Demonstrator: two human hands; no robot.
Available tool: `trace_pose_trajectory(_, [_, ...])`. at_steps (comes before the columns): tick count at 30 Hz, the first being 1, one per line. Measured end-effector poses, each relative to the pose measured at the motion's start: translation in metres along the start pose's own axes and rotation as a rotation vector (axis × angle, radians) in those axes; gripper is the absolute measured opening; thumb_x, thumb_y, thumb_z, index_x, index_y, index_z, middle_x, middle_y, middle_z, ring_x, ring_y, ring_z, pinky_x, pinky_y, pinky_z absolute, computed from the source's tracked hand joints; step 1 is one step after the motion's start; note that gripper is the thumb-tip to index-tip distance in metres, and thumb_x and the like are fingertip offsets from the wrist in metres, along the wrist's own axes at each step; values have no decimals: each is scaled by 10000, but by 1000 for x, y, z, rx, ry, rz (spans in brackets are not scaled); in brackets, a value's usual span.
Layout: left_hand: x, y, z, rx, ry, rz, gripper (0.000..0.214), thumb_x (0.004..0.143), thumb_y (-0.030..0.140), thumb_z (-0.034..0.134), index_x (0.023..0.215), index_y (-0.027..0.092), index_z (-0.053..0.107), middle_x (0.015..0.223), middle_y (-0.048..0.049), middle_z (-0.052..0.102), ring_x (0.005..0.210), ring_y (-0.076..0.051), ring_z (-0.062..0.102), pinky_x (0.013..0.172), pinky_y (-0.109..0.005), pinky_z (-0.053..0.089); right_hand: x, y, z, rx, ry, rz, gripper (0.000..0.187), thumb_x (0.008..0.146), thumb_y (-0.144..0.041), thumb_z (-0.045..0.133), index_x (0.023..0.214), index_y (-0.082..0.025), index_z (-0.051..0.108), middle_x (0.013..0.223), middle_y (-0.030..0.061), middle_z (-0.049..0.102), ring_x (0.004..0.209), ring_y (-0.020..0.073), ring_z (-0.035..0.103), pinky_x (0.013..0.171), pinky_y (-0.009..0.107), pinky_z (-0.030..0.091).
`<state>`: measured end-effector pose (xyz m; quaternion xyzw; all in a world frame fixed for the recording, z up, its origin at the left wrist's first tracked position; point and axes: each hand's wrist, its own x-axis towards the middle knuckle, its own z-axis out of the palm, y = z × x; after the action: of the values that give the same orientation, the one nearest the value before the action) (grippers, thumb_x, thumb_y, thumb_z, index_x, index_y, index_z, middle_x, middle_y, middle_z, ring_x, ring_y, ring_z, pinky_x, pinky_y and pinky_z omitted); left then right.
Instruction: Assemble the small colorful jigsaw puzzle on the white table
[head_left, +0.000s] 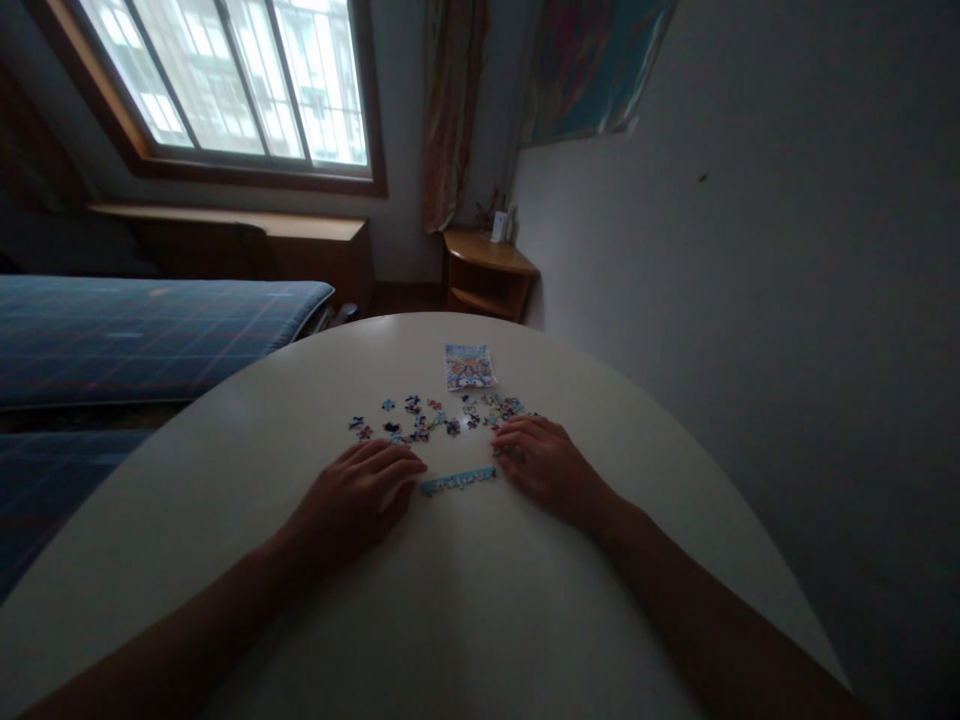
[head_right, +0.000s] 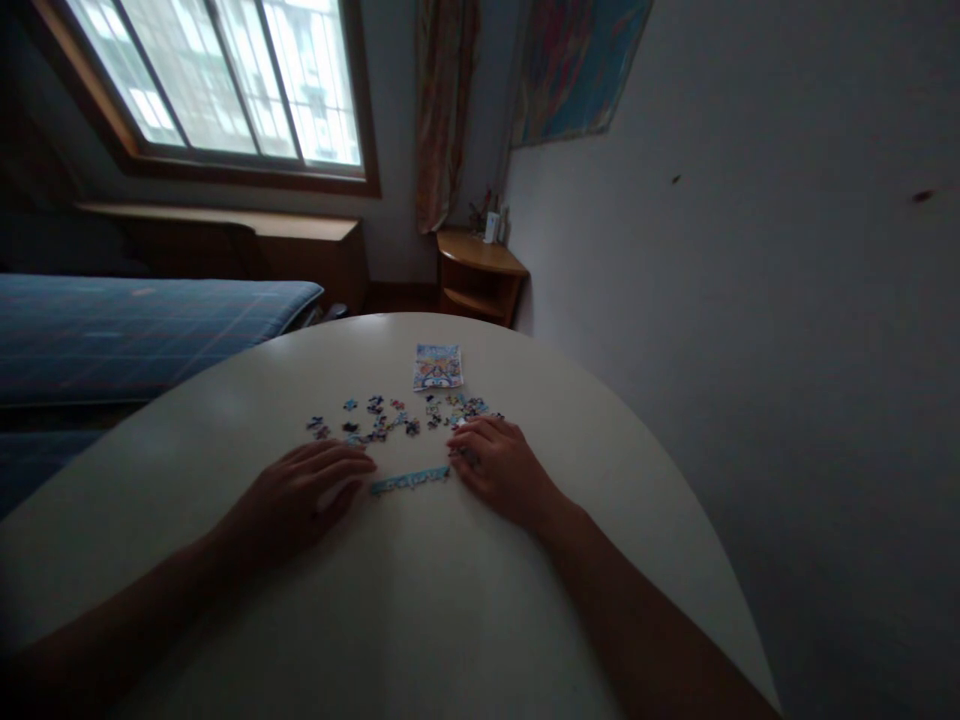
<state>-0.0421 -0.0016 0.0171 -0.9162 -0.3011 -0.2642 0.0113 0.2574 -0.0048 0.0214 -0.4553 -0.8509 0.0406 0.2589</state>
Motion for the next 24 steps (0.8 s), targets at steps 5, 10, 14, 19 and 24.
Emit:
trace_pose_trajectory(5, [-3, -6, 5, 57, -5, -98, 241, 951, 171, 492, 1129, 177, 654, 1158, -96, 691, 1054, -255, 626, 966, -512, 516, 0, 3, 0, -18, -9, 92, 196, 923, -271, 599, 1093, -220, 683, 1193, 89, 686, 1163, 237, 583, 1015, 450, 419])
trace_pose_trajectory(10, [-5, -7, 9, 70, -45, -112, 294, 970, 179, 466, 1226, 186, 612, 1253, -103, 652, 1135, -267, 595, 997, -516, 502, 0, 2, -2, -43, 2, 151, 150, 906, -269, 626, 1025, -222, 704, 1169, 72, 689, 1148, 242, 579, 1007, 450, 416])
trace_pose_trajectory(14, [-6, -9, 10, 62, -57, -129, 302, 960, 176, 474, 1232, 184, 604, 1262, -107, 641, 1147, -268, 588, 1018, -524, 489, 0, 3, -2, -38, 32, 176, 158, 894, -236, 622, 1024, -212, 708, 1147, 80, 698, 1122, 237, 591, 1006, 440, 429])
trace_pose_trajectory(19, [-8, -11, 13, 47, -84, -101, 369, 969, 170, 432, 1314, 184, 560, 1394, -119, 566, 1265, -284, 527, 1062, -542, 454, -1, 7, 4, -67, -8, 87, 315, 936, -244, 561, 1236, -211, 650, 1275, 87, 667, 1228, 244, 553, 1064, 469, 399])
trace_pose_trajectory(24, [-8, -10, 12, 46, -135, -89, 377, 996, 216, 404, 1348, 197, 538, 1474, -97, 504, 1363, -314, 432, 1100, -567, 410, -2, 9, 5, -101, -59, 45, 308, 962, -269, 539, 1243, -242, 659, 1331, 64, 644, 1285, 256, 514, 1086, 498, 378])
